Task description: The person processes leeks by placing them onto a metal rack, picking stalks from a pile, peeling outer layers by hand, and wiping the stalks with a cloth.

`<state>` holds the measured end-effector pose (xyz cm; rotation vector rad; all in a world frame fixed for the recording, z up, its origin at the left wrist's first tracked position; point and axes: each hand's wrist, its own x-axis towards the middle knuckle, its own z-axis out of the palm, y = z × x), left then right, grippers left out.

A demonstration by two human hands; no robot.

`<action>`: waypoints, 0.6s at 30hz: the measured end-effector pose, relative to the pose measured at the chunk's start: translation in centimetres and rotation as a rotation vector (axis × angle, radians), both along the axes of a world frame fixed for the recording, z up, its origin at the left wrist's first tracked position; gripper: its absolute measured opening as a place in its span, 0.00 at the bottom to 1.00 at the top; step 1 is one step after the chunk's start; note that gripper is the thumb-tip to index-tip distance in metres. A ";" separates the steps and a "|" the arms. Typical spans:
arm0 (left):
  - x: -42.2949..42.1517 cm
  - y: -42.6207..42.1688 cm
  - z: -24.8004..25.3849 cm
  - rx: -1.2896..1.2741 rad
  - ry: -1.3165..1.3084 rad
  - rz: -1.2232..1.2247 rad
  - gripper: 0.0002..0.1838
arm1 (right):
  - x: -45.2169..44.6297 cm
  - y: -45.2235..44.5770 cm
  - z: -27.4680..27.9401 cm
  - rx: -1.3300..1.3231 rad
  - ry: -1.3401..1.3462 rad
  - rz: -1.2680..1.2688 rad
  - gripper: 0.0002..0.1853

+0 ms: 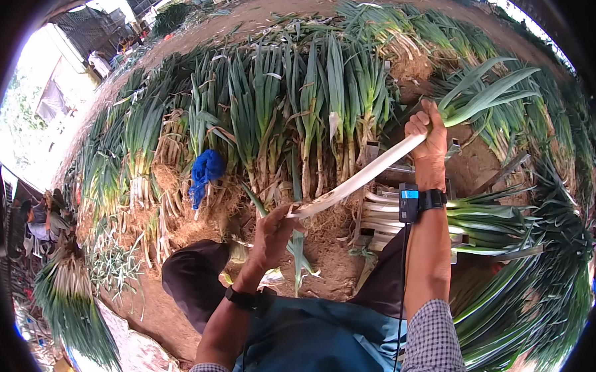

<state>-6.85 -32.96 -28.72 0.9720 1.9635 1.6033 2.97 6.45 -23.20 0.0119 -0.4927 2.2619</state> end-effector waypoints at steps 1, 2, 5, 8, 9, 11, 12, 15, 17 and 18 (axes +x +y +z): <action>-0.5 -0.4 0.3 -0.066 0.027 -0.040 0.21 | 0.4 0.5 -0.1 0.018 0.003 0.040 0.09; -0.8 -0.5 -0.9 0.018 -0.121 -0.085 0.22 | 0.0 1.2 -0.8 0.030 0.027 0.103 0.08; -1.6 -1.7 -2.3 -0.084 0.167 -0.183 0.25 | 0.3 -1.2 0.7 0.040 0.093 0.093 0.10; 0.0 -1.0 0.2 -0.040 0.473 -0.174 0.24 | 0.0 4.1 -3.7 0.160 0.185 0.135 0.18; 0.3 -0.7 0.5 -0.086 0.496 -0.161 0.23 | 0.1 3.1 -3.0 0.123 0.148 0.067 0.19; 0.9 -0.5 0.5 -0.061 0.473 -0.109 0.20 | -0.1 2.7 -2.3 0.137 0.106 0.026 0.19; 1.2 -0.4 0.6 -0.048 0.460 -0.090 0.19 | 0.2 2.6 -2.1 0.155 0.101 0.033 0.19; 0.9 -0.2 -0.5 0.001 0.473 -0.035 0.19 | -0.6 1.7 -1.0 0.220 0.154 0.084 0.20; 0.8 -0.1 -1.1 0.017 0.423 -0.016 0.17 | -0.3 1.1 -0.3 0.271 0.231 0.150 0.20; 1.2 -0.2 -1.3 0.019 0.388 -0.012 0.17 | -0.1 0.4 0.2 0.291 0.241 0.139 0.21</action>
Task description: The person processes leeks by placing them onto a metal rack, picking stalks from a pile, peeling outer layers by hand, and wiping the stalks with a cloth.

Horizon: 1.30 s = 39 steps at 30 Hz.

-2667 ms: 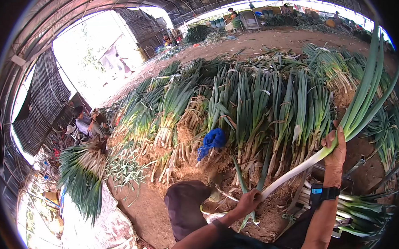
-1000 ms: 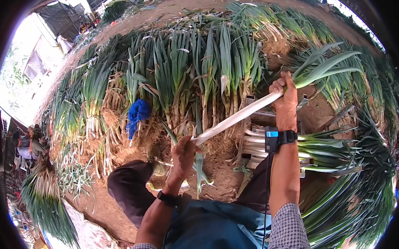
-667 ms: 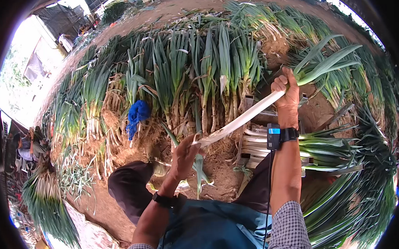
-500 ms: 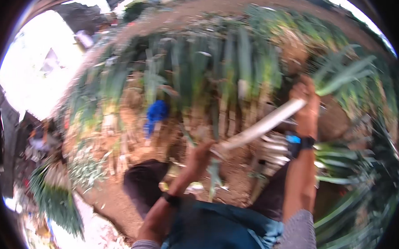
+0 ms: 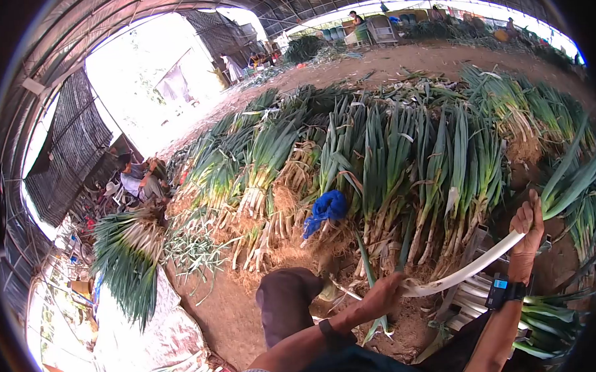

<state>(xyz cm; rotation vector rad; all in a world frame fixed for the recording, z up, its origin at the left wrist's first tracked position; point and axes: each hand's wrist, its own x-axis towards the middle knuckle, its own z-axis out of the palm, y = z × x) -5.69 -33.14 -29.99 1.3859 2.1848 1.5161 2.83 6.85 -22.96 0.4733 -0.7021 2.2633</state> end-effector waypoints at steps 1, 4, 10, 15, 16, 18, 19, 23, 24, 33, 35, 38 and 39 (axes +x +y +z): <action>-0.1 -0.2 -0.3 0.066 -0.127 0.023 0.15 | -0.2 0.4 -0.4 0.019 0.027 0.061 0.21; -0.9 0.2 -3.1 0.037 -0.048 0.267 0.06 | -0.3 -3.6 3.0 -0.051 -0.150 0.059 0.24; -3.7 -0.4 -2.8 0.101 -0.750 0.253 0.05 | -0.2 -0.5 -0.1 -0.260 -0.372 -0.141 0.12; -10.8 -3.4 -13.4 -0.218 -0.337 0.307 0.06 | 1.1 1.0 -0.5 -0.291 -0.214 -0.046 0.08; -10.4 -3.7 -11.8 -0.373 -0.143 0.337 0.07 | 1.4 0.9 -0.4 -0.293 -0.219 -0.049 0.08; -8.9 -2.5 -4.3 -0.325 0.124 0.414 0.05 | 1.7 0.9 -0.1 -0.290 -0.240 -0.052 0.08; -8.0 -1.8 -1.6 -0.309 0.102 0.504 0.07 | 1.8 1.1 0.0 -0.271 -0.246 -0.076 0.08; -6.2 -1.5 3.5 -0.141 -0.023 0.334 0.08 | 1.5 1.3 -0.6 -0.248 -0.267 -0.123 0.09; -5.6 -1.5 4.6 -0.085 -0.077 0.283 0.09 | 1.4 1.0 -0.4 -0.232 -0.271 -0.134 0.09; -1.6 -1.6 5.3 -0.180 -0.021 -0.107 0.17 | 0.1 0.2 -0.3 -0.296 -0.407 -0.152 0.09; -1.8 -2.0 2.7 -0.165 -0.241 -0.113 0.17 | -0.2 -0.4 0.1 -0.356 -0.477 -0.216 0.07; -1.0 -2.4 3.7 -0.438 -0.449 -0.118 0.16 | -0.2 -1.5 0.7 -0.401 -0.444 -0.187 0.05; -1.2 -2.6 3.2 -0.449 -0.478 -0.225 0.16 | 0.0 -1.7 1.2 -0.403 -0.479 -0.184 0.05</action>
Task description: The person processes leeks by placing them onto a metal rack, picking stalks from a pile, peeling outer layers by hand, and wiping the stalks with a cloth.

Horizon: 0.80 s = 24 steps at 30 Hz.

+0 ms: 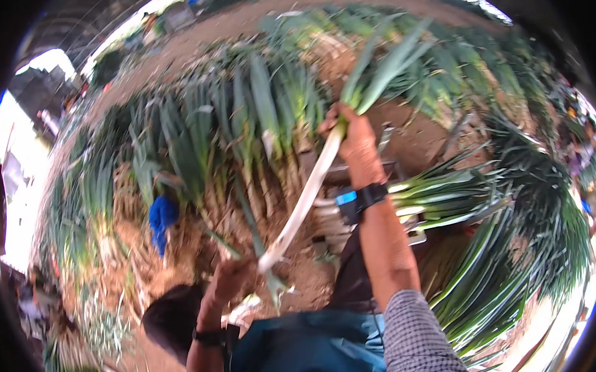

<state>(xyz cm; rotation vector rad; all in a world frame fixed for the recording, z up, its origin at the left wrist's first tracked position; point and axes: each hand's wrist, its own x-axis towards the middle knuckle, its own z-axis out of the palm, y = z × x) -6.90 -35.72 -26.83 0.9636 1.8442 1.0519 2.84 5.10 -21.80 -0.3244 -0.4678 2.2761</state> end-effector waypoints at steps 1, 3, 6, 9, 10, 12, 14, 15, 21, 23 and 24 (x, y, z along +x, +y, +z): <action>0.2 0.4 0.7 -0.043 0.055 -0.074 0.15 | 0.1 -0.4 0.5 0.041 -0.035 -0.030 0.05; 1.3 0.4 -0.4 0.057 0.017 -0.082 0.14 | 0.1 -0.5 0.5 0.070 -0.069 -0.042 0.05; 3.4 0.4 0.6 0.221 0.231 -0.117 0.09 | -0.4 -0.2 -0.3 0.107 -0.159 -0.046 0.05; 3.9 0.1 0.8 0.158 0.235 -0.174 0.09 | -0.3 -0.1 -1.6 0.121 -0.093 0.014 0.03; 4.2 0.4 1.3 0.177 0.266 -0.153 0.09 | -0.6 0.4 -1.4 0.065 -0.071 0.025 0.03; 4.5 0.2 1.5 0.183 0.201 -0.111 0.10 | -0.7 1.0 -2.0 0.065 -0.052 0.076 0.03; 4.6 0.3 1.6 0.091 0.076 -0.101 0.10 | -0.8 1.1 -2.5 0.048 -0.027 0.093 0.05; 4.6 0.4 1.1 0.065 -0.026 -0.084 0.11 | -0.9 1.3 -2.6 0.032 -0.022 0.137 0.06; 6.0 1.6 -2.5 0.227 -0.927 -0.077 0.11 | -1.3 -0.2 -2.1 -0.025 -0.064 0.120 0.06; 5.2 2.0 -5.1 0.190 -0.922 0.091 0.12 | -1.8 -0.3 -2.0 -0.027 -0.117 0.081 0.07; 4.8 2.2 -5.8 0.173 -0.917 0.176 0.13 | -1.9 0.2 -2.6 -0.020 -0.181 0.044 0.08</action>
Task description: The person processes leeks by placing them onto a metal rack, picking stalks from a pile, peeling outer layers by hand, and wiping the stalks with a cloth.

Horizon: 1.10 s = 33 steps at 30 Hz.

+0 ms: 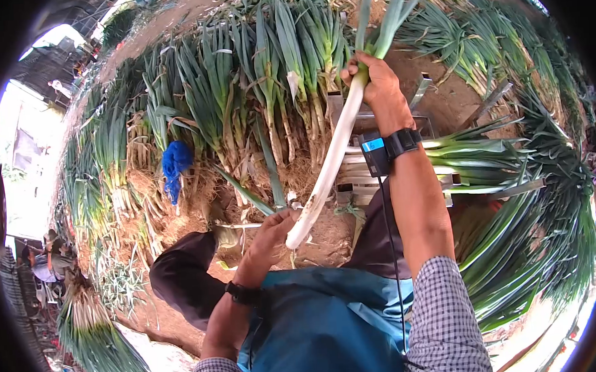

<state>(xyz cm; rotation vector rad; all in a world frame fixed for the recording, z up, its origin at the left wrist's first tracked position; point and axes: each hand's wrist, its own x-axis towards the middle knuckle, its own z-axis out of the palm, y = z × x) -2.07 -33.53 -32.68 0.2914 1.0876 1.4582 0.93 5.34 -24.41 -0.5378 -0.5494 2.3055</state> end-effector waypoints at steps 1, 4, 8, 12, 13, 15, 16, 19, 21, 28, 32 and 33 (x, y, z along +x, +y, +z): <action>-0.3 0.0 -0.7 -0.027 0.062 0.103 0.16 | -0.2 0.5 -0.6 0.010 -0.061 -0.034 0.08; -1.2 -1.5 3.5 0.192 -0.130 0.152 0.24 | -0.7 0.2 -1.0 0.082 -0.292 -0.198 0.07; -1.6 -1.9 3.6 0.082 0.391 0.207 0.16 | -1.0 -0.7 0.0 0.089 -0.344 -0.258 0.08; -2.5 -2.8 3.2 0.141 0.058 0.322 0.19 | 0.9 -2.6 3.2 0.138 0.211 0.006 0.18; -2.7 -3.1 3.2 0.139 0.064 0.293 0.21 | 1.2 -3.1 3.9 0.127 0.220 -0.004 0.19; -2.6 -3.6 3.5 0.133 0.054 0.237 0.25 | 1.4 -3.2 4.9 0.136 0.250 -0.019 0.20; -2.6 -3.6 3.3 0.113 0.064 0.237 0.25 | 1.5 -3.4 5.2 0.151 0.266 -0.019 0.20; -2.5 -4.9 0.7 0.046 0.047 0.239 0.26 | 1.3 -3.5 4.1 0.212 0.296 0.002 0.18; -2.5 -4.4 0.3 -0.094 0.684 0.170 0.26 | 1.1 -3.1 3.8 0.116 0.251 0.006 0.15; -2.3 -4.3 3.8 -0.029 0.180 0.358 0.16 | 1.0 -1.8 2.0 0.371 0.177 -0.018 0.12; -3.0 -4.0 3.3 -0.161 0.564 0.254 0.14 | 1.1 -0.1 0.5 0.321 -0.007 -0.079 0.15; -3.3 -4.1 2.8 -0.170 0.607 0.233 0.13 | 1.3 -1.2 1.9 0.307 0.058 -0.069 0.14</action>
